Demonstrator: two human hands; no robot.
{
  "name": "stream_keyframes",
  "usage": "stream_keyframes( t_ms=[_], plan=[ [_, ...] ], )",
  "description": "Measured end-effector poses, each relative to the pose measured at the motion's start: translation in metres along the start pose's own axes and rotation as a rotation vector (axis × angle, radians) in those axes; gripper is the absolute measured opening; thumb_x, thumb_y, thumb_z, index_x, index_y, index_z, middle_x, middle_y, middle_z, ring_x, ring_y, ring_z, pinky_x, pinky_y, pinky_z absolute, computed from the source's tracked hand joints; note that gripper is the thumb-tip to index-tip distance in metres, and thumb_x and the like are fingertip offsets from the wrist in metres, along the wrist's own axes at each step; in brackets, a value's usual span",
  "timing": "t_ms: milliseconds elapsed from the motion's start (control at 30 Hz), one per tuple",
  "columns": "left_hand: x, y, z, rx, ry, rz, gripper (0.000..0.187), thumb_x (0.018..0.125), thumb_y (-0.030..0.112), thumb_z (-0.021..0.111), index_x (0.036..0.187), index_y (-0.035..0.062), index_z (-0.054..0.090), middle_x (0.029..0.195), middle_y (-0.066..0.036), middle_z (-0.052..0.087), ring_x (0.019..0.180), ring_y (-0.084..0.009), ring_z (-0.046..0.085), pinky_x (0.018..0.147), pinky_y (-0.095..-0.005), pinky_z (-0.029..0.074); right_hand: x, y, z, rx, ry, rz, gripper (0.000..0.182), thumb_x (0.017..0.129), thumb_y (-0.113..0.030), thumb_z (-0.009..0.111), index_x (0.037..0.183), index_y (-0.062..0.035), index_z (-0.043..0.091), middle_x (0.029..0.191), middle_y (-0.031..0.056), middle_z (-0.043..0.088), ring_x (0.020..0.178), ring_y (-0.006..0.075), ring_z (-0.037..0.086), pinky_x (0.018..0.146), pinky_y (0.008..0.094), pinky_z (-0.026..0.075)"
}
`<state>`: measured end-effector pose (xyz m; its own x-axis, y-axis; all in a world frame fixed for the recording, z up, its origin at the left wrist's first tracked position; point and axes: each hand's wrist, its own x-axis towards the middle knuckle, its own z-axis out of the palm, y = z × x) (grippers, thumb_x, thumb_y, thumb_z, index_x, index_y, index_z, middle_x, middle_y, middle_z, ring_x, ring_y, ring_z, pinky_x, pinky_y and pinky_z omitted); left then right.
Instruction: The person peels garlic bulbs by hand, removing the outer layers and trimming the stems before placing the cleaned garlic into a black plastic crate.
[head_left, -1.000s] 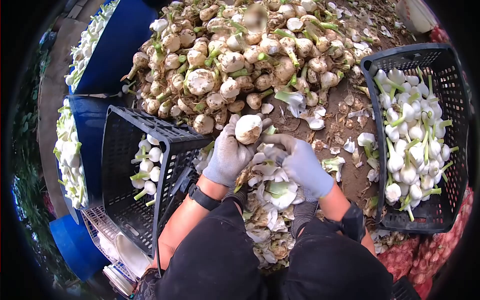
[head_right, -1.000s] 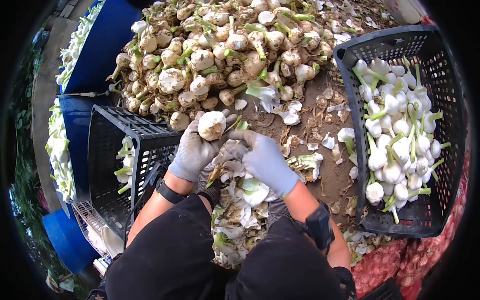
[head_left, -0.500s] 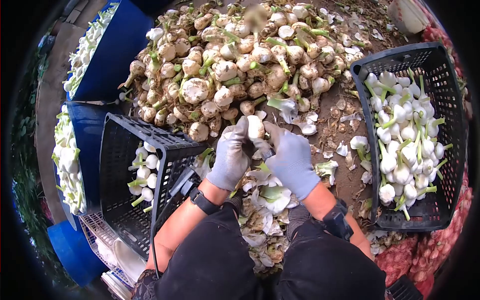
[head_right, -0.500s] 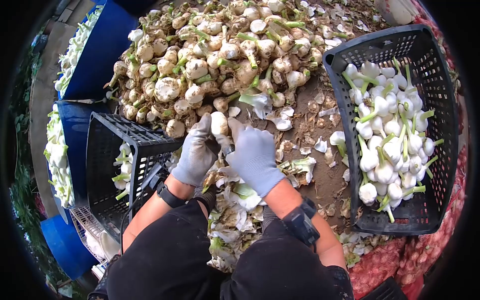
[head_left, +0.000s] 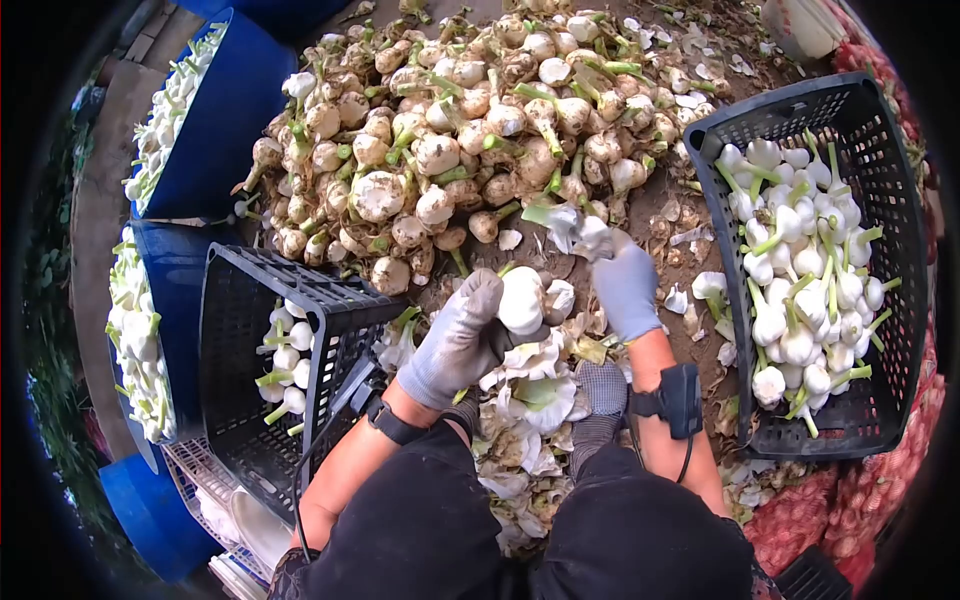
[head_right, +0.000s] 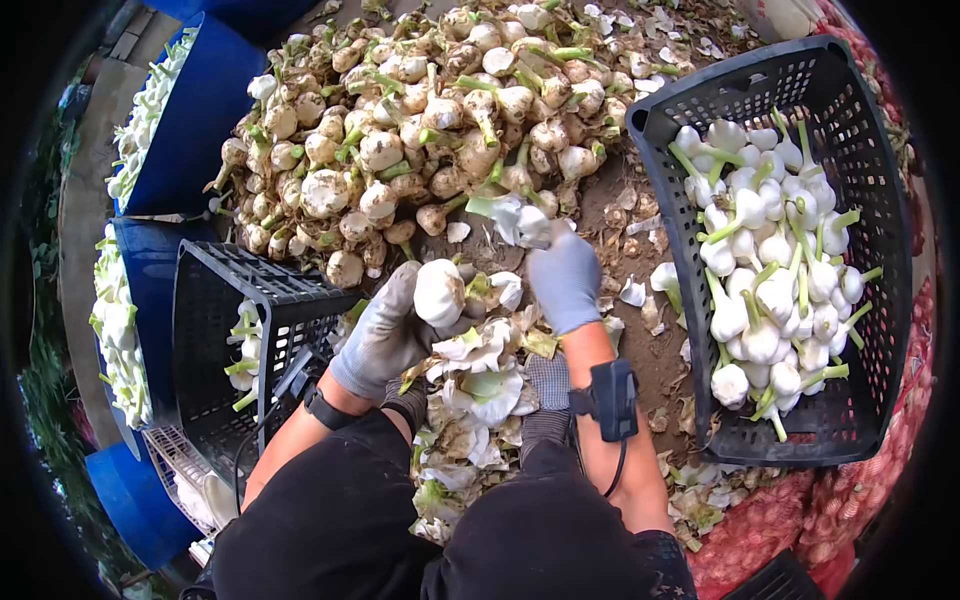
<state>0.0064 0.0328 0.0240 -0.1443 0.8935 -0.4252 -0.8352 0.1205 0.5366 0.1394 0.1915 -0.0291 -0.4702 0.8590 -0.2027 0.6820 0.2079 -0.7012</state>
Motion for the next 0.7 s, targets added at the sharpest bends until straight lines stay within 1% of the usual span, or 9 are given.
stream_keyframes(
  t_ms=[67, 100, 167, 233, 367, 433, 567, 633, 700],
  plan=[
    [0.009, 0.012, 0.006, 0.075, 0.064, 0.017, 0.06, 0.093, 0.051, 0.057, 0.127, 0.0015, 0.052, 0.11, -0.012, 0.066, 0.104, -0.0239, 0.066, 0.087, -0.0346, 0.057, -0.001, 0.021, 0.0, 0.309, -0.142, 0.01, 0.018, 0.082, -0.008, 0.054, 0.094, -0.0099, 0.068, 0.082, 0.0101, 0.071, 0.077, 0.0284, 0.069, 0.07, 0.041, 0.054],
    [0.023, 0.022, 0.008, 0.149, 0.029, 0.119, 0.06, 0.094, 0.049, 0.057, 0.131, 0.0018, 0.05, 0.118, -0.013, 0.064, 0.108, -0.0233, 0.064, 0.092, -0.0344, 0.056, -0.013, 0.026, 0.002, -0.071, -0.281, 0.034, 0.018, 0.086, -0.015, 0.057, 0.098, -0.0107, 0.069, 0.084, 0.0129, 0.071, 0.08, 0.03, 0.069, 0.074, 0.0412, 0.054],
    [0.042, 0.052, 0.044, 0.121, -0.014, 0.191, 0.062, 0.095, 0.049, 0.056, 0.133, 0.0004, 0.047, 0.121, -0.013, 0.061, 0.112, -0.0254, 0.062, 0.099, -0.0377, 0.052, -0.037, -0.002, -0.004, -0.077, -0.5, -0.095, 0.022, 0.087, -0.022, 0.059, 0.106, -0.0133, 0.068, 0.09, 0.016, 0.07, 0.084, 0.0308, 0.069, 0.075, 0.0423, 0.054],
    [0.053, 0.084, 0.093, 0.25, -0.204, 0.355, 0.065, 0.099, 0.047, 0.049, 0.137, -0.0039, 0.041, 0.138, -0.018, 0.049, 0.12, -0.0301, 0.056, 0.103, -0.0391, 0.047, -0.032, -0.004, 0.01, -0.065, -0.379, -0.163, 0.023, 0.088, -0.022, 0.06, 0.109, -0.0153, 0.067, 0.092, 0.016, 0.07, 0.085, 0.0307, 0.068, 0.075, 0.043, 0.053],
    [0.059, 0.108, 0.092, 0.392, -0.124, 0.551, 0.062, 0.098, 0.049, 0.051, 0.138, 0.0016, 0.044, 0.137, -0.015, 0.05, 0.119, -0.0288, 0.056, 0.102, -0.0388, 0.047, 0.022, -0.009, 0.015, -0.372, 0.128, -0.392, 0.031, 0.08, -0.014, 0.064, 0.11, -0.0191, 0.066, 0.097, 0.0107, 0.066, 0.086, 0.0305, 0.065, 0.073, 0.043, 0.051],
    [0.057, 0.084, 0.06, 0.464, -0.035, 0.452, 0.058, 0.095, 0.044, 0.059, 0.135, 0.0035, 0.047, 0.131, -0.013, 0.054, 0.111, -0.027, 0.061, 0.096, -0.0368, 0.05, 0.044, -0.013, 0.016, -0.472, 0.172, -0.434, 0.032, 0.077, -0.015, 0.067, 0.108, -0.0165, 0.064, 0.1, 0.0079, 0.062, 0.096, 0.0301, 0.06, 0.078, 0.041, 0.049],
    [0.052, 0.017, -0.001, 0.432, 0.263, 0.062, 0.037, 0.096, 0.027, 0.062, 0.122, 0.0004, 0.056, 0.112, -0.007, 0.064, 0.095, -0.0187, 0.066, 0.079, -0.0299, 0.055, 0.078, 0.023, 0.038, -0.583, 0.016, -0.155, 0.033, 0.079, -0.019, 0.07, 0.111, -0.0122, 0.063, 0.11, 0.0121, 0.06, 0.102, 0.0325, 0.06, 0.085, 0.042, 0.05],
    [0.047, -0.004, -0.022, 0.487, 0.249, 0.011, 0.037, 0.095, 0.023, 0.064, 0.123, 0.0011, 0.056, 0.113, -0.007, 0.064, 0.096, -0.0168, 0.064, 0.084, -0.029, 0.053, 0.083, 0.035, 0.031, -0.253, 0.005, -0.11, 0.035, 0.077, -0.016, 0.071, 0.11, -0.0079, 0.063, 0.107, 0.0155, 0.061, 0.103, 0.0333, 0.061, 0.086, 0.0441, 0.051],
    [0.047, -0.021, -0.035, 0.803, 0.278, 0.186, 0.039, 0.092, 0.017, 0.066, 0.126, -0.0003, 0.055, 0.117, -0.008, 0.063, 0.101, -0.0153, 0.062, 0.09, -0.0282, 0.05, 0.071, 0.019, 0.012, -0.277, -0.039, -0.169, 0.032, 0.079, -0.005, 0.067, 0.111, -0.003, 0.063, 0.103, 0.0142, 0.063, 0.096, 0.0246, 0.064, 0.082, 0.0373, 0.053]
  ],
)
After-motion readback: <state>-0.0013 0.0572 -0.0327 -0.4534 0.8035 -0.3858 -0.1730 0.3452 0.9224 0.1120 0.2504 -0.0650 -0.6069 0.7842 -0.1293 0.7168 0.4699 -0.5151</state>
